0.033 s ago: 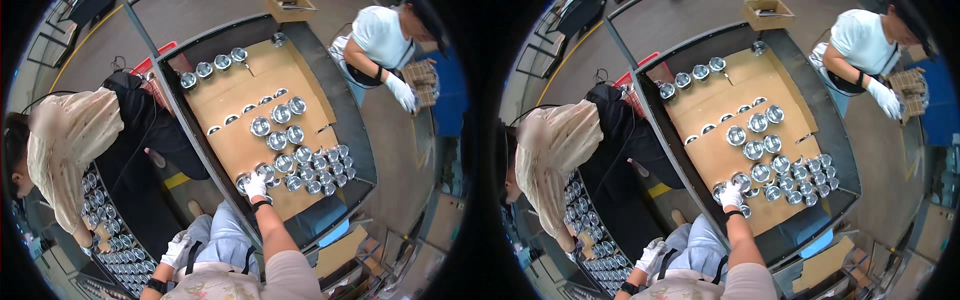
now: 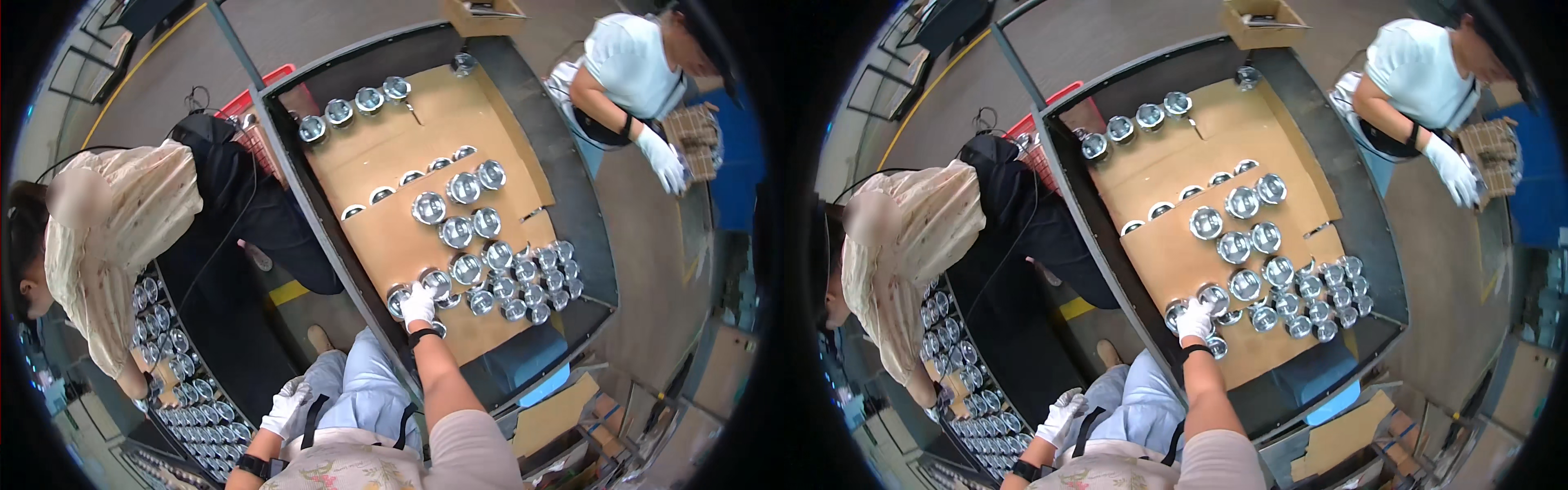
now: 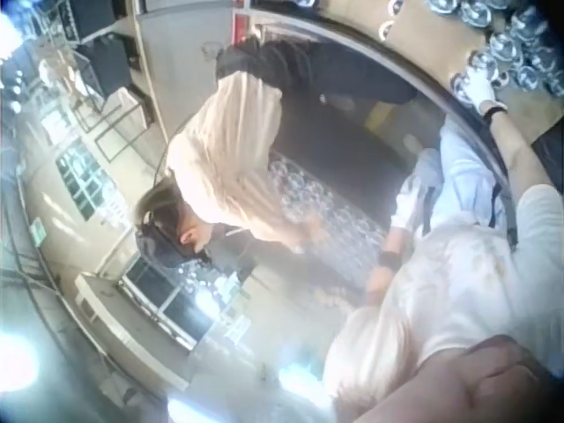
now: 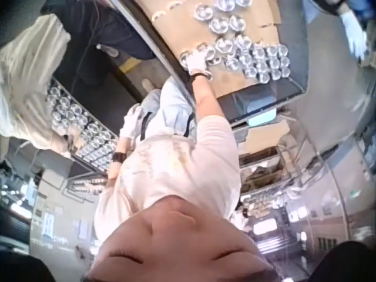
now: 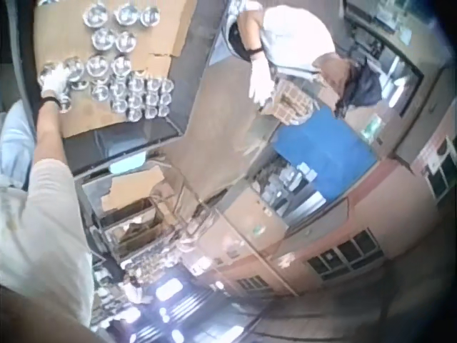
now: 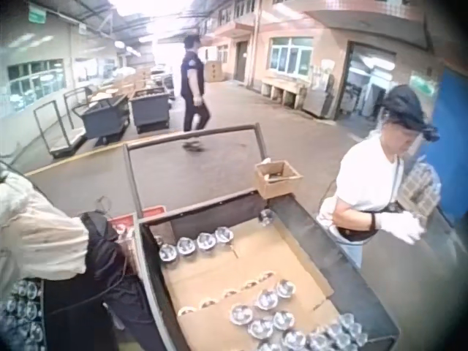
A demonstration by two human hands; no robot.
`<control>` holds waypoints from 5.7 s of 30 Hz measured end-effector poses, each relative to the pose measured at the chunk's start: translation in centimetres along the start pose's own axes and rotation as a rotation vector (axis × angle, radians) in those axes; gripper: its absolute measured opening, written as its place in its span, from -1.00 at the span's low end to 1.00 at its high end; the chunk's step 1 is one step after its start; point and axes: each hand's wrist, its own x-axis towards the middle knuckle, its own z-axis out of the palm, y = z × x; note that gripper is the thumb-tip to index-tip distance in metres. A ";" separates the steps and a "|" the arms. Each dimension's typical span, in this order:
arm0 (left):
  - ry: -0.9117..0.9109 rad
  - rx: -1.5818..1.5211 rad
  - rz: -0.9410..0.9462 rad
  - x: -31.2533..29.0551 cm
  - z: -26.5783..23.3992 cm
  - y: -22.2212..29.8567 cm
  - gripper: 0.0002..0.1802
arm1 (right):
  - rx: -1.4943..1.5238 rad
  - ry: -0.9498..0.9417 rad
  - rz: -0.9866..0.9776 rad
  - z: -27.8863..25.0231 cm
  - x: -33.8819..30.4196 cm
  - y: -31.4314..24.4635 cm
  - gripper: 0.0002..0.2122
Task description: Organize and pack metal engine pistons into shipping containers with coworkers.
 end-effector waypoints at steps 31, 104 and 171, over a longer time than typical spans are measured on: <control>0.513 -0.135 0.128 -4.2 -13.7 -16.3 -0.46 | -0.709 -0.405 -1.571 -14.8 -33.4 -27.0 -0.75; 0.689 -1.596 -0.430 -4.3 -7.4 -33.1 -0.65 | -1.409 -0.506 -2.204 53.7 -37.7 -57.6 -0.60; 0.784 -0.728 -0.098 -4.6 -13.3 -35.6 -0.63 | -1.171 -0.209 -2.294 35.7 -33.4 -47.6 -0.73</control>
